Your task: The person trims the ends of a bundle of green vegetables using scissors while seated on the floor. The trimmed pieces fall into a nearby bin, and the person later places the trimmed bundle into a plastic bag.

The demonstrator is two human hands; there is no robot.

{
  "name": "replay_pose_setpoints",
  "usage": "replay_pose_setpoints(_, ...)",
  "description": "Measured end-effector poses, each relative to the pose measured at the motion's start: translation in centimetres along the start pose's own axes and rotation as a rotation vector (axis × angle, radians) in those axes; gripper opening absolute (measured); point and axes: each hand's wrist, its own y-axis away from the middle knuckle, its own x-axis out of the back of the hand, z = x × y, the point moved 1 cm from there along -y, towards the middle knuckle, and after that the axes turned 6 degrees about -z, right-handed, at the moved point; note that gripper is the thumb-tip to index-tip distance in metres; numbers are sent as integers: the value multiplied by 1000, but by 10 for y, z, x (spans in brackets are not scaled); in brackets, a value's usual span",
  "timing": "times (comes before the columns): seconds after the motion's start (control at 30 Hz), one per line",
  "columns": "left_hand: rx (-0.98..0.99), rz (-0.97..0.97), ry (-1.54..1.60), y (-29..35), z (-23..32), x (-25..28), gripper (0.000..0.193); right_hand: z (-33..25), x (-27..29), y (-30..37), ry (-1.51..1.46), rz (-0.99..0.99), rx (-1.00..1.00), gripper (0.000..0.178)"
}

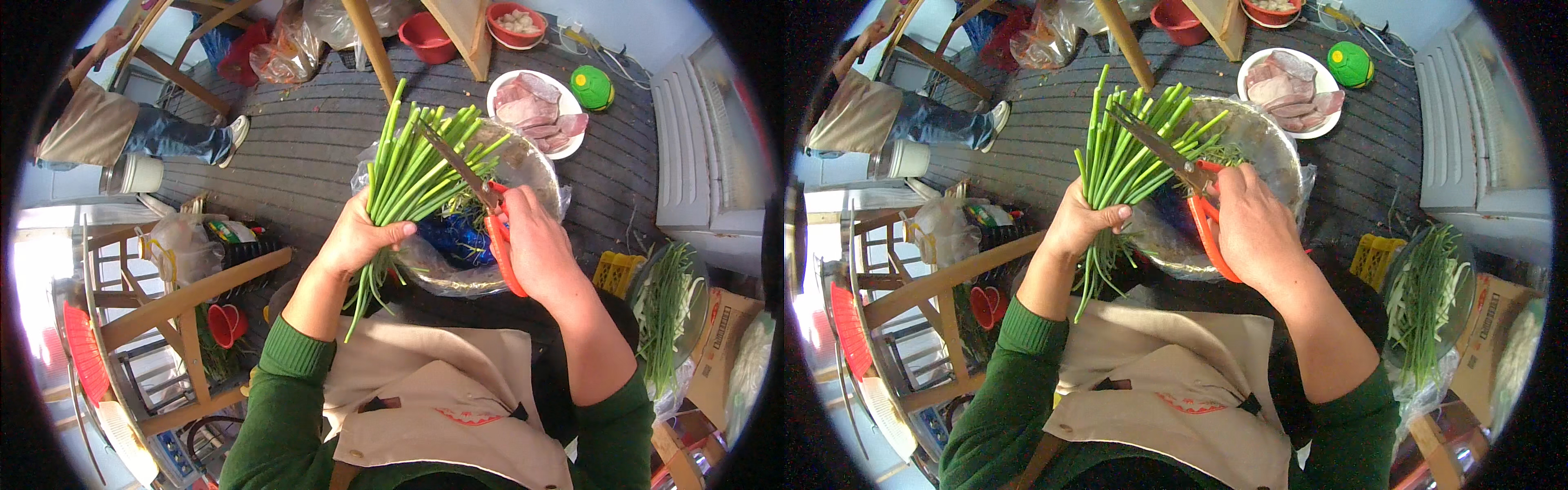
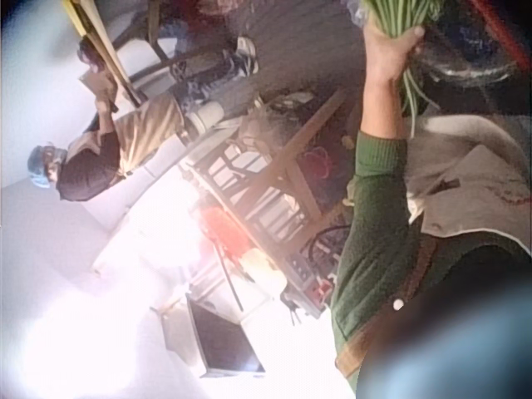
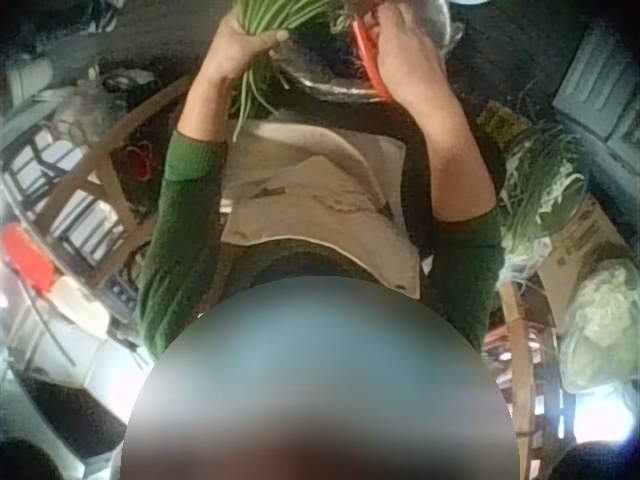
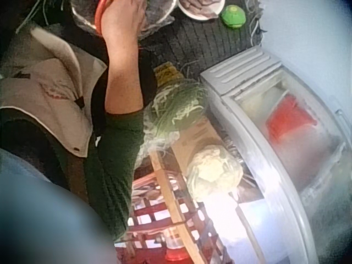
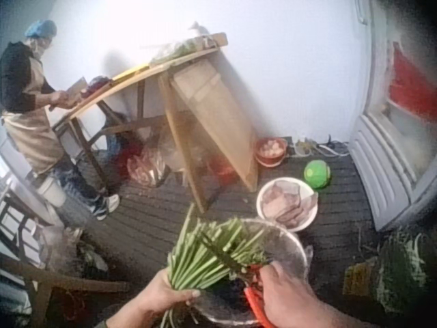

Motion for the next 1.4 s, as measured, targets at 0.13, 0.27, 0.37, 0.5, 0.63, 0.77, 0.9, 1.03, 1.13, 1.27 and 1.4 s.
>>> replay_pose_setpoints(0.13,17,7,-84,0,0,-1,35,0,3,-1,17,16,7,27)
replay_pose_setpoints(0.27,11,4,-95,0,1,-4,37,0,3,0,-21,24,25,24)
replay_pose_setpoints(0.37,-6,10,-121,0,2,-2,39,-3,3,1,-24,55,92,20)
replay_pose_setpoints(0.5,14,28,-105,-1,-2,1,44,-8,6,4,-44,96,183,20)
replay_pose_setpoints(0.63,-129,92,-303,-2,-4,7,49,-10,6,7,-21,128,248,22)
replay_pose_setpoints(0.77,-263,249,-490,-3,1,19,42,-9,6,10,5,112,250,21)
replay_pose_setpoints(0.9,-463,443,-810,-4,13,27,42,-8,8,10,23,100,248,17)
replay_pose_setpoints(1.03,-616,577,-1121,0,23,28,50,-7,7,10,31,89,242,15)
replay_pose_setpoints(1.13,-710,638,-1218,1,24,28,56,-5,5,11,24,111,241,16)
replay_pose_setpoints(1.27,-873,751,-1289,0,22,32,60,-1,4,15,22,93,213,17)
replay_pose_setpoints(1.4,-1009,772,-1337,2,21,35,60,2,3,21,42,89,227,15)
